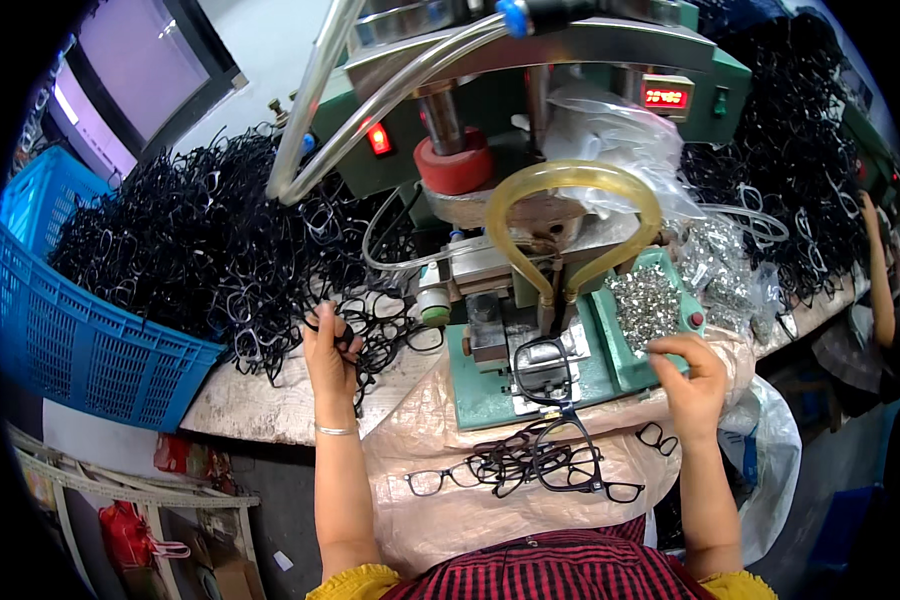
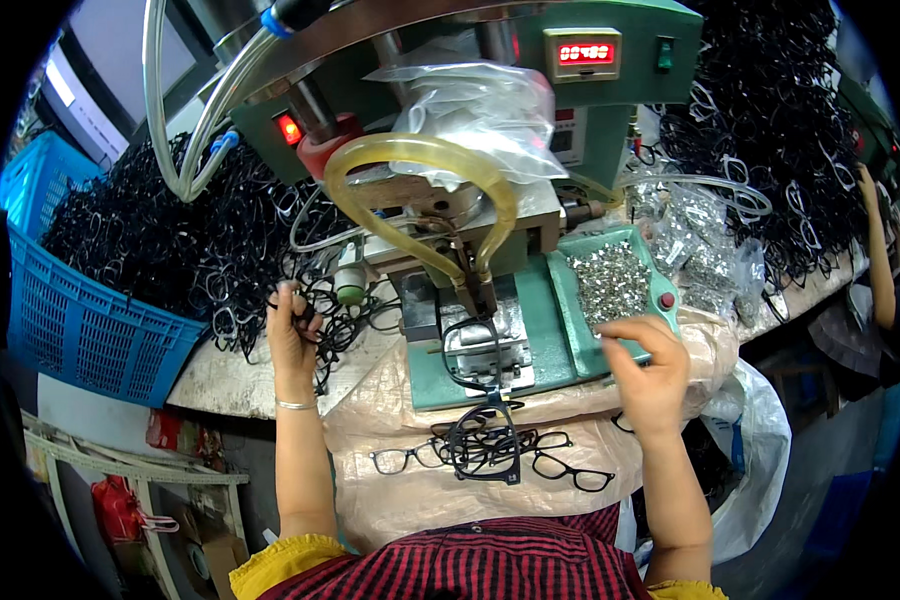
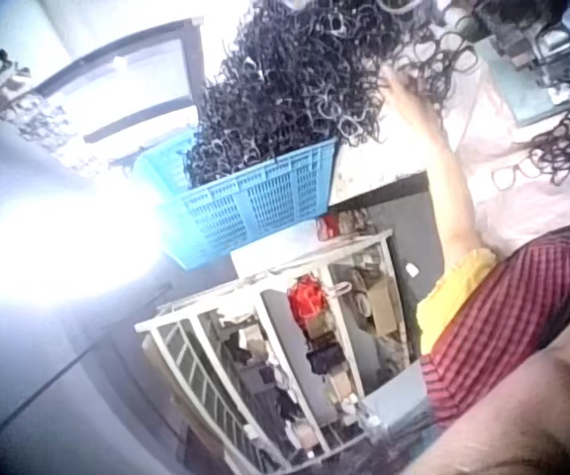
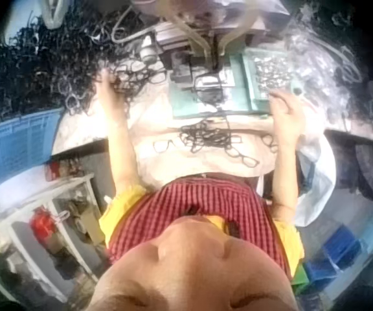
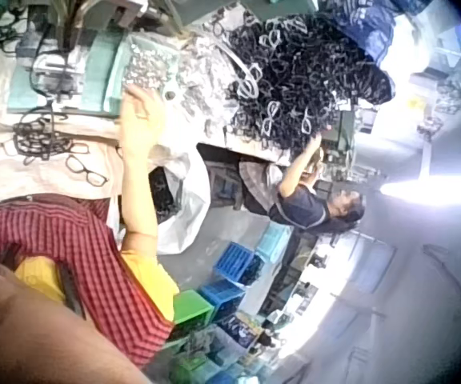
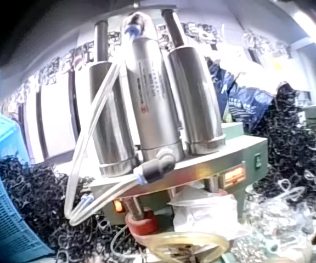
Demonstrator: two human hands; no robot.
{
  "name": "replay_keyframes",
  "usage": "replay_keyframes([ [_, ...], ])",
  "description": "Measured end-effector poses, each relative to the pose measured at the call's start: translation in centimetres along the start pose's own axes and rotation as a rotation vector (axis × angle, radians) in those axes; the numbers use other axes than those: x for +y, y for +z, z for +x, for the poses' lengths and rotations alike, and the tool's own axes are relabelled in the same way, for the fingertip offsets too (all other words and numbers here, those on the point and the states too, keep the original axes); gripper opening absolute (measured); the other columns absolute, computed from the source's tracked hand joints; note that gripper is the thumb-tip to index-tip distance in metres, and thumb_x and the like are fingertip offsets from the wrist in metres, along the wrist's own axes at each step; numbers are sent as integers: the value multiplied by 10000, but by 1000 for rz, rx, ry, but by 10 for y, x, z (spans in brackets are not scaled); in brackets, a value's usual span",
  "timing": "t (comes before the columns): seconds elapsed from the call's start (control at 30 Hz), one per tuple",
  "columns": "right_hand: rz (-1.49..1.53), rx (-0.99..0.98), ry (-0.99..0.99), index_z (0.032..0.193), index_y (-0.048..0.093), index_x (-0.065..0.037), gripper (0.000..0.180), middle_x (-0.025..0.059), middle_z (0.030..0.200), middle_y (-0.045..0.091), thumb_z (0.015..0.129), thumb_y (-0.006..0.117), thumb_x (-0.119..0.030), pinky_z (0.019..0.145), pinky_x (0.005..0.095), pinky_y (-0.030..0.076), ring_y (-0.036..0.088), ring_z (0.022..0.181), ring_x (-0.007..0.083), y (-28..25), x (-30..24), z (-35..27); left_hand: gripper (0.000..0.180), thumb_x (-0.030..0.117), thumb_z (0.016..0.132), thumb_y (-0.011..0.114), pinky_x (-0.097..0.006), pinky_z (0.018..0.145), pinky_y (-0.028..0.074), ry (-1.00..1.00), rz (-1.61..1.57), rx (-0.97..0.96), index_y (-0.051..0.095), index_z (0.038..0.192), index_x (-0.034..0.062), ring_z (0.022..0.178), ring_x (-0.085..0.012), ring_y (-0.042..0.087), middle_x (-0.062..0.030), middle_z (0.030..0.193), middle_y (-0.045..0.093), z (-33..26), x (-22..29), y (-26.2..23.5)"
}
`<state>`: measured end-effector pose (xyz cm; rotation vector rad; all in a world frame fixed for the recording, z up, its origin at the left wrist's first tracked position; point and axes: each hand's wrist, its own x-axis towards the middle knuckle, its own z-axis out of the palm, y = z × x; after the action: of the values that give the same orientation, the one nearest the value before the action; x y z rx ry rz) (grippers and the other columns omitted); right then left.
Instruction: The person repeatedly picks up black eyeglass frames from a pile, places them into a green machine, presses a lever to attach small metal components, and then removes the finished frames. The process is repeated continuously throughout the clip.
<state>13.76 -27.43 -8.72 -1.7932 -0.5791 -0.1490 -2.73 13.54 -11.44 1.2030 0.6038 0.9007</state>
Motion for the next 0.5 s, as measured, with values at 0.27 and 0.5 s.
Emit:
replay_keyframes([
  [0.27,424,-75,51,1160,578,10,422,54,927,684,769,731,-31,825,264,483,640,881,123,85,-45,43,436,446,1080,329,-349,688,584,-255,-101,-282,505,985,59,885,-290,695,-268,1068,688,-71,-8,55],
  [0.5,592,-104,113,1266,507,42,503,60,929,667,800,697,31,855,236,467,622,907,96,79,-57,38,317,325,1094,283,-359,641,603,611,147,-431,396,1015,40,648,-293,688,-262,832,692,-126,117,131],
])
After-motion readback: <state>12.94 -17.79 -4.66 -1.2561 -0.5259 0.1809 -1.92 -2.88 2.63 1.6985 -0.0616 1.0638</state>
